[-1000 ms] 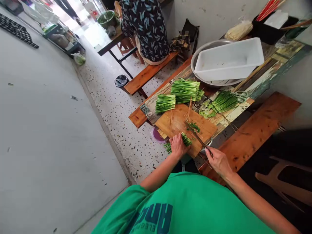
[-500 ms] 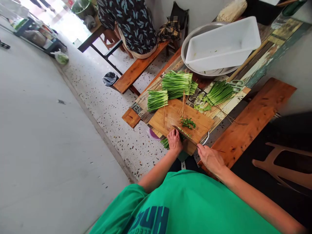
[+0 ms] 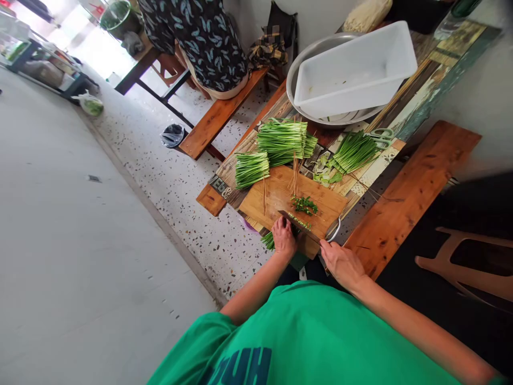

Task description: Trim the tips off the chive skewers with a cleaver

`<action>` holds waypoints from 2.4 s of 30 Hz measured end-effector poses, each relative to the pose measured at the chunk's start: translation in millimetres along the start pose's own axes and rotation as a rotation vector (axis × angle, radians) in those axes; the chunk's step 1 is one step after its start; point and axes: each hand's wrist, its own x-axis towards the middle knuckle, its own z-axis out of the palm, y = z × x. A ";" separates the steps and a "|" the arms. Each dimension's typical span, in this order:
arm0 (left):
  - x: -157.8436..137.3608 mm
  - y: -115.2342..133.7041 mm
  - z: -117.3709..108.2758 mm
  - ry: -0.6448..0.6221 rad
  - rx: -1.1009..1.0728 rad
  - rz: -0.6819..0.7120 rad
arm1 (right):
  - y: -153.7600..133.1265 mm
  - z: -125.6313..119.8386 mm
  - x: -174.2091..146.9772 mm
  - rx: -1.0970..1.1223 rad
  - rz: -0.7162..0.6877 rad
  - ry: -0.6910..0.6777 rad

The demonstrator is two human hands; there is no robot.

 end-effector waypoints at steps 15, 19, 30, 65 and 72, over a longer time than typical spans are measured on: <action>1.2 0.6 -3.3 -0.010 -0.029 -0.006 | 3.5 8.2 4.1 0.023 0.013 -0.040; 1.2 0.9 -3.0 -0.005 -0.037 -0.011 | 4.1 10.2 7.0 0.007 0.017 -0.057; 0.8 0.6 2.2 -0.049 -0.017 -0.036 | 5.2 20.0 29.8 0.063 0.030 -0.071; -15.4 -4.4 -19.3 0.023 0.052 -0.105 | 45.2 -15.5 30.3 0.244 -0.065 0.312; -44.8 -31.4 -4.3 0.031 -0.073 -0.063 | 2.2 2.0 7.0 0.205 -0.115 0.063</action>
